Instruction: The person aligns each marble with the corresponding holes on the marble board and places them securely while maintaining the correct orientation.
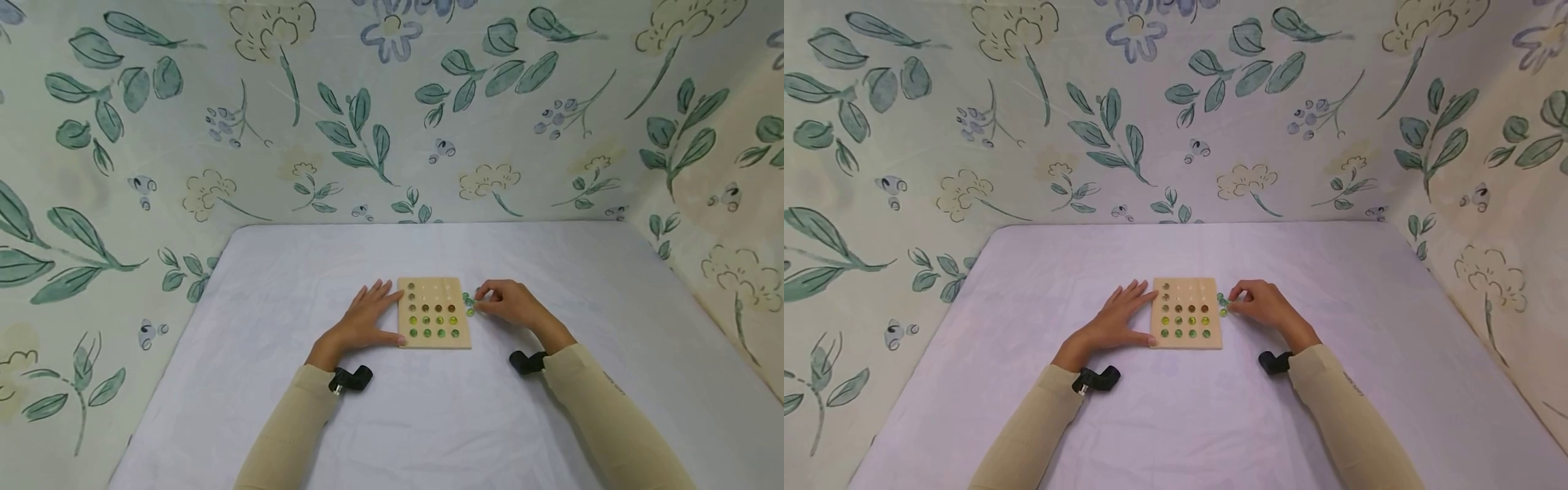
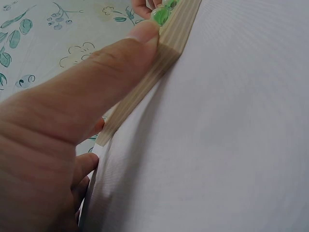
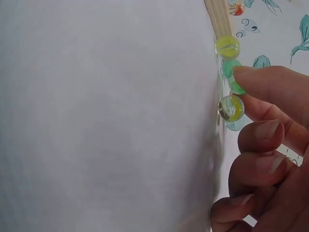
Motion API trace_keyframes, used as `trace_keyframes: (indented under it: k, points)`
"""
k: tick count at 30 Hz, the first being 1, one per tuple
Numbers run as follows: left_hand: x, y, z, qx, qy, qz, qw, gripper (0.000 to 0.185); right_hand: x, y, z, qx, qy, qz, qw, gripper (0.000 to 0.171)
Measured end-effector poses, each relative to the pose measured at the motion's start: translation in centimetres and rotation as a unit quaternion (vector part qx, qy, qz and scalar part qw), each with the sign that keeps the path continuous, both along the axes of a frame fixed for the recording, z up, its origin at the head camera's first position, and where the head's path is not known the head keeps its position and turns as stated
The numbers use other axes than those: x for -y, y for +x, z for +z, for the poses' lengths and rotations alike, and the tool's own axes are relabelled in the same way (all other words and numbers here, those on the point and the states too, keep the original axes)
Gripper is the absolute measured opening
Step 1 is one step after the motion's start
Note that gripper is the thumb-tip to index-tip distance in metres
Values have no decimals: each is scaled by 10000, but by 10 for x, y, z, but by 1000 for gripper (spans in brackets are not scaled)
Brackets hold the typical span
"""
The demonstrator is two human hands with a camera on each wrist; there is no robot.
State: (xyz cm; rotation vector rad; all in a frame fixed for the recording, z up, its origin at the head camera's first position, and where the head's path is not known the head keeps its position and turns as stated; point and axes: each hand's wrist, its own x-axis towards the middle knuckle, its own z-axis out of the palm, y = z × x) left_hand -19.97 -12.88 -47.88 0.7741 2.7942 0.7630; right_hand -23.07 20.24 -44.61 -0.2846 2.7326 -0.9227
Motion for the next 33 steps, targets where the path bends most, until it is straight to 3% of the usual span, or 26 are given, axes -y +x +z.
trace_keyframes:
  k: [19, 33]
  points:
    - [-1, 0, 1, 1, -27, -8, 10000, 101, 15, -1, 11, -209, -46, 13, 9998, 17]
    - [-1, -1, 0, 12, -80, -5, 10000, 101, 36, -11, 15, -272, -212, 314, 9989, 17]
